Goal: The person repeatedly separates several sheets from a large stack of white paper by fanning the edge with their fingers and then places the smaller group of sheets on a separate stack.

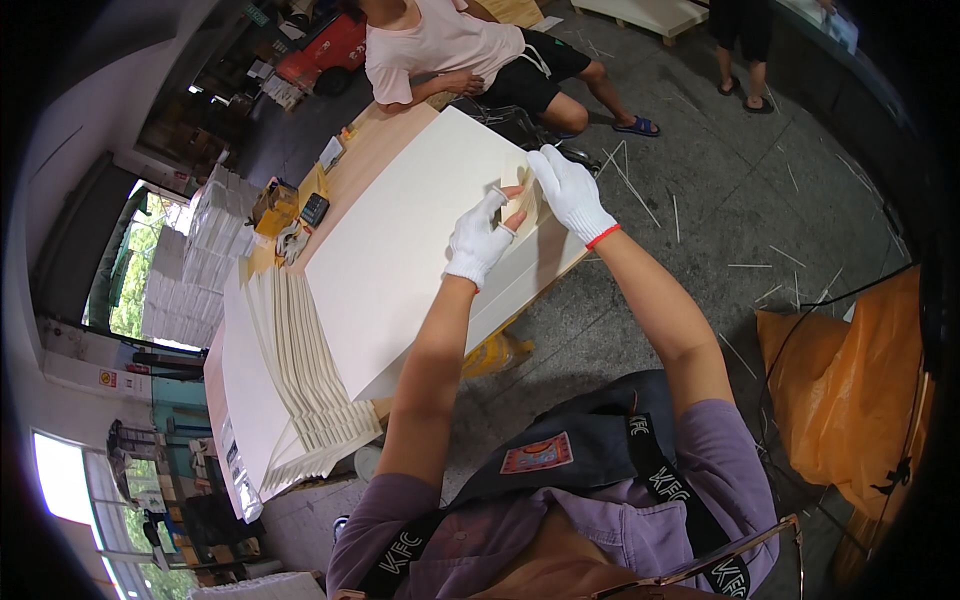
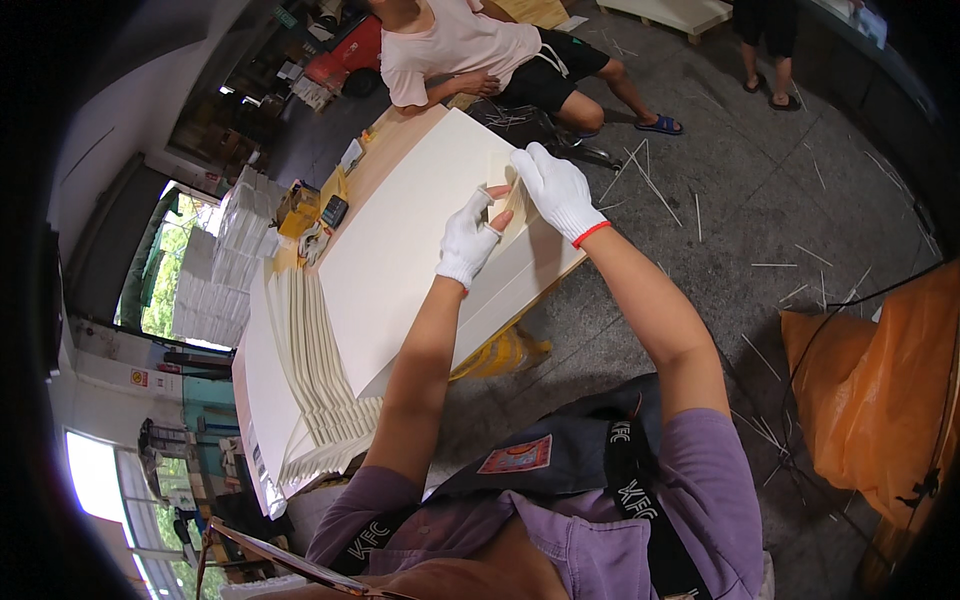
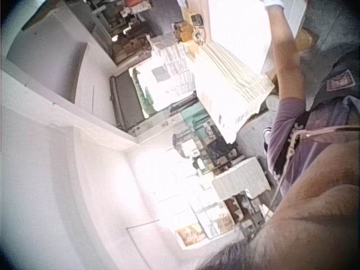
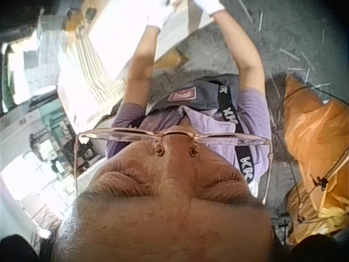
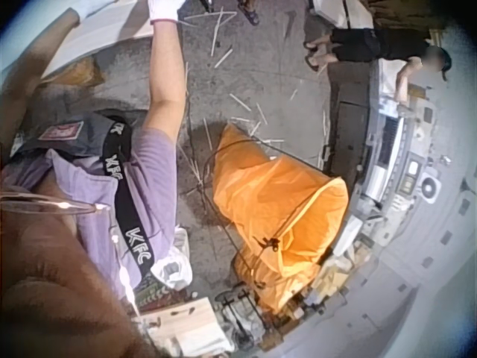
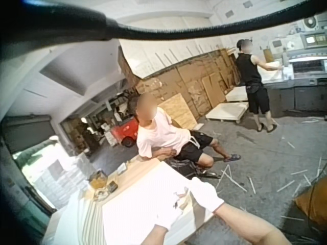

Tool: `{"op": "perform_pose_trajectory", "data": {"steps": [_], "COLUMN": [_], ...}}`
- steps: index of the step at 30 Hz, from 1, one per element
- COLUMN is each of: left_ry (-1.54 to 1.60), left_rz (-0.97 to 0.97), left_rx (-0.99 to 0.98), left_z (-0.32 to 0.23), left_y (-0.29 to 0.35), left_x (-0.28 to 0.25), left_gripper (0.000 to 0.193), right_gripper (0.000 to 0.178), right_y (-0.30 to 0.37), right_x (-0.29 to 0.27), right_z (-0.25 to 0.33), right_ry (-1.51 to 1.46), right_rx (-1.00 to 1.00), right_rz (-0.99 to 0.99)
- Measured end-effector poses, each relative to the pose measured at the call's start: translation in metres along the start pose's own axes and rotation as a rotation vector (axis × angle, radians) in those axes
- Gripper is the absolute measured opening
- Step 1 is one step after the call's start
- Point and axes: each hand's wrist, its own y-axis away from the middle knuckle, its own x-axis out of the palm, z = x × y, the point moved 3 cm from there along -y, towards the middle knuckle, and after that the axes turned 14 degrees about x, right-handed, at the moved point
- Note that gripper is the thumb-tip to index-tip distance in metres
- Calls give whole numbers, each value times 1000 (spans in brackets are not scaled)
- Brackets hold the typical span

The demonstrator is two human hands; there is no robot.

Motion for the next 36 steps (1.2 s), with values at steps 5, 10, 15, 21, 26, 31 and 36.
{"op": "perform_pose_trajectory", "data": {"steps": [5, 10, 15, 21, 26, 31, 36], "left_ry": [-38, -99, -112, -124, -112, -115, -154], "left_rz": [55, -120, 64, 11, 31, -61, 35], "left_rx": [-122, 63, -73, -20, -49, 12, 1], "left_z": [-13, -3, -19, -13, -12, -11, -15], "left_y": [-3, -1, -5, -2, -3, 0, -2], "left_x": [-4, 2, -2, 0, -1, 1, 1], "left_gripper": [40, 36, 31, 39, 37, 36, 37], "right_gripper": [42, 45, 42, 43, 46, 44, 38], "right_y": [-2, 0, 1, 2, 2, 2, 2], "right_x": [-2, -2, -1, -2, -5, -3, 2], "right_z": [-3, 0, -3, -1, 1, 0, -5], "right_ry": [6, -12, -48, -55, -73, -83, -81], "right_rx": [25, 47, 21, 28, 59, 76, -50], "right_rz": [4, 29, -18, -24, 13, 29, -79]}}
